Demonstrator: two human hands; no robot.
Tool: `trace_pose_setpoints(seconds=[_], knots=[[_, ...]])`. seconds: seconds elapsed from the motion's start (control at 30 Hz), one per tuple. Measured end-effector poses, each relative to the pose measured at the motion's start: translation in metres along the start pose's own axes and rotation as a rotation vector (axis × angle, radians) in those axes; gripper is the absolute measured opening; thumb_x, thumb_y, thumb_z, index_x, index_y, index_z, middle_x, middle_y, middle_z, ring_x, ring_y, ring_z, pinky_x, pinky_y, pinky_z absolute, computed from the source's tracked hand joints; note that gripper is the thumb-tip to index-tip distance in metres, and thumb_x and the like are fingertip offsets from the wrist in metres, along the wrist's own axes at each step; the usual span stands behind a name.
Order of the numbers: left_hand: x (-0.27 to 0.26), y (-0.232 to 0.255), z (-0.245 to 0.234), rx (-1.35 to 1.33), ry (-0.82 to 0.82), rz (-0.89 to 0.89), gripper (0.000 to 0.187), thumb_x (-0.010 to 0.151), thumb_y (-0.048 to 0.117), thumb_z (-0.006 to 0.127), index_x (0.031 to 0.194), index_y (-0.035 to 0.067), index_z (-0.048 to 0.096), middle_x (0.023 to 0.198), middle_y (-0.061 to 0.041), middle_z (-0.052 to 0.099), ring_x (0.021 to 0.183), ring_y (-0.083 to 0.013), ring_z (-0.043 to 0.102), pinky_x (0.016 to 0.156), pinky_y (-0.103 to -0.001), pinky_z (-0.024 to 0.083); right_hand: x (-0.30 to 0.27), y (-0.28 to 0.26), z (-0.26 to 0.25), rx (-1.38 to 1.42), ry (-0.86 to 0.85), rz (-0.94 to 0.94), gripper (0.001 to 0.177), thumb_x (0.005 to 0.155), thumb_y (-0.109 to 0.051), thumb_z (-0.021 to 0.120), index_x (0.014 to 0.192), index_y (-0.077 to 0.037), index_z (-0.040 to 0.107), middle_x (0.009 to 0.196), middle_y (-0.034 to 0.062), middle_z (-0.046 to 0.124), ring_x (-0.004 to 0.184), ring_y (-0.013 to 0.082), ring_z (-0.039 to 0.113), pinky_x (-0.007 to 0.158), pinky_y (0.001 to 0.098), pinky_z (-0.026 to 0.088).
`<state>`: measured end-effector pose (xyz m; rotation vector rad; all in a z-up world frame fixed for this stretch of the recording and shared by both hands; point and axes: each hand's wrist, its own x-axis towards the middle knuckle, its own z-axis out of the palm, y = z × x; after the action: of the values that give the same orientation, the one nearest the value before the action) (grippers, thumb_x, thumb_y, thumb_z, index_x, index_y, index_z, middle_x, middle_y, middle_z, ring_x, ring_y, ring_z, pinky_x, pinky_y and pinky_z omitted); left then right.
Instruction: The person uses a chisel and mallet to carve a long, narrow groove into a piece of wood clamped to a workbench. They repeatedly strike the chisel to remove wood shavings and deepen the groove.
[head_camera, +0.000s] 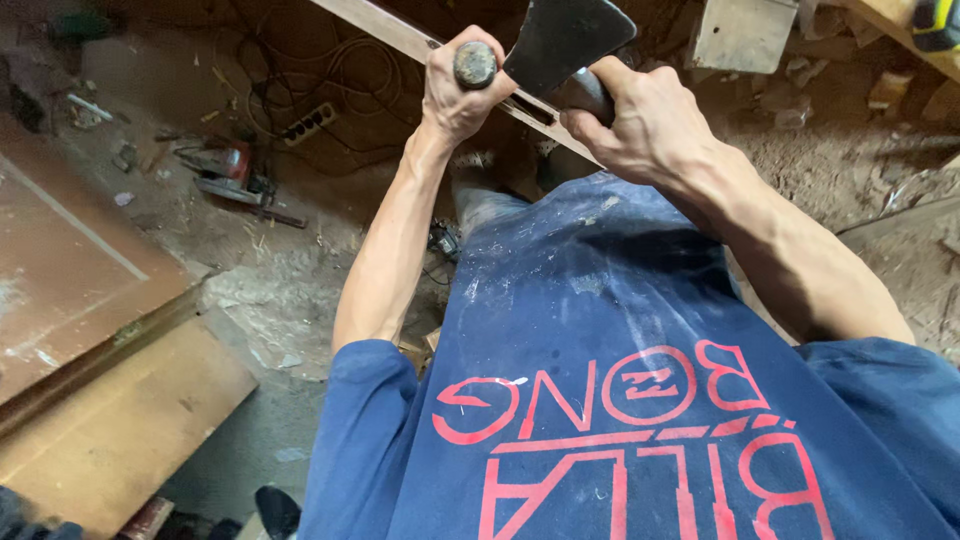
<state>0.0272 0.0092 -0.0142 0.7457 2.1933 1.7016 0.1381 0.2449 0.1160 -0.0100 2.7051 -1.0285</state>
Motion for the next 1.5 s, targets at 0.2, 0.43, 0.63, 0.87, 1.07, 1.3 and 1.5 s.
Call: trace_pose_setpoints(seconds=[0.2, 0.43, 0.63, 0.87, 1.07, 1.3, 1.5], knots=[[-0.002, -0.003, 0.009, 0.073, 0.031, 0.032, 0.023, 0.081, 0.013, 0.083, 0.09, 0.002, 0.065, 0.064, 0.0, 0.06, 0.058, -0.0081, 0.059, 0.054, -0.027, 0.049, -0.006, -0.01, -0.013, -0.051, 0.138, -0.206, 0.041, 0.102, -0.027, 0.076, 0.131, -0.001, 0.064, 0.092, 0.0273, 0.073, 0.078, 0.0429, 0.073, 0.071, 0.0478, 0.061], [-0.002, -0.015, 0.017, -0.062, 0.045, 0.099, 0.024, 0.083, 0.011, 0.08, 0.1, 0.0, 0.068, 0.079, -0.006, 0.072, 0.07, -0.0149, 0.067, 0.063, -0.031, 0.059, 0.022, -0.023, 0.014, -0.276, -0.001, -0.095, 0.033, 0.1, -0.03, 0.074, 0.104, 0.002, 0.067, 0.072, 0.0249, 0.069, 0.058, 0.0397, 0.068, 0.053, 0.0493, 0.056], [-0.004, -0.025, 0.027, 0.405, 0.223, 0.088, 0.036, 0.076, 0.023, 0.096, 0.078, 0.003, 0.066, 0.071, -0.013, 0.068, 0.064, -0.0252, 0.065, 0.063, -0.041, 0.057, 0.024, 0.0, 0.022, -0.107, -0.064, -0.001, 0.032, 0.105, -0.034, 0.062, 0.108, -0.003, 0.066, 0.08, 0.0185, 0.072, 0.057, 0.0351, 0.071, 0.053, 0.0469, 0.058], [0.003, -0.026, 0.036, 0.025, 0.156, 0.182, 0.014, 0.078, 0.006, 0.072, 0.088, 0.003, 0.064, 0.075, -0.008, 0.071, 0.065, -0.0144, 0.067, 0.059, -0.033, 0.058, 0.019, -0.038, -0.005, -0.217, -0.009, 0.038, 0.033, 0.098, -0.026, 0.073, 0.12, -0.003, 0.063, 0.078, 0.027, 0.069, 0.066, 0.0451, 0.068, 0.06, 0.0528, 0.055], [-0.008, -0.031, 0.043, 0.054, 0.118, 0.062, 0.017, 0.075, 0.007, 0.078, 0.085, 0.004, 0.064, 0.071, -0.009, 0.068, 0.061, -0.0146, 0.062, 0.055, -0.032, 0.052, 0.008, -0.042, 0.004, -0.049, -0.015, -0.057, 0.024, 0.1, -0.026, 0.061, 0.116, -0.009, 0.066, 0.093, 0.0187, 0.076, 0.075, 0.0361, 0.075, 0.067, 0.0449, 0.062], [-0.012, -0.036, 0.042, -0.026, 0.178, 0.048, 0.045, 0.073, 0.008, 0.075, 0.117, 0.002, 0.066, 0.073, -0.01, 0.07, 0.061, -0.0149, 0.063, 0.056, -0.034, 0.055, 0.015, -0.029, 0.013, -0.278, -0.053, -0.052, 0.032, 0.1, -0.032, 0.072, 0.111, -0.003, 0.063, 0.08, 0.0238, 0.072, 0.066, 0.0384, 0.072, 0.064, 0.0476, 0.06], [-0.017, -0.038, 0.042, 0.049, 0.166, 0.154, 0.036, 0.077, 0.011, 0.08, 0.11, 0.002, 0.069, 0.081, -0.011, 0.073, 0.068, -0.0159, 0.067, 0.062, -0.035, 0.06, 0.017, -0.032, 0.025, -0.368, -0.025, -0.045, 0.036, 0.098, -0.035, 0.072, 0.111, -0.003, 0.064, 0.074, 0.025, 0.07, 0.062, 0.041, 0.07, 0.059, 0.0496, 0.058]])
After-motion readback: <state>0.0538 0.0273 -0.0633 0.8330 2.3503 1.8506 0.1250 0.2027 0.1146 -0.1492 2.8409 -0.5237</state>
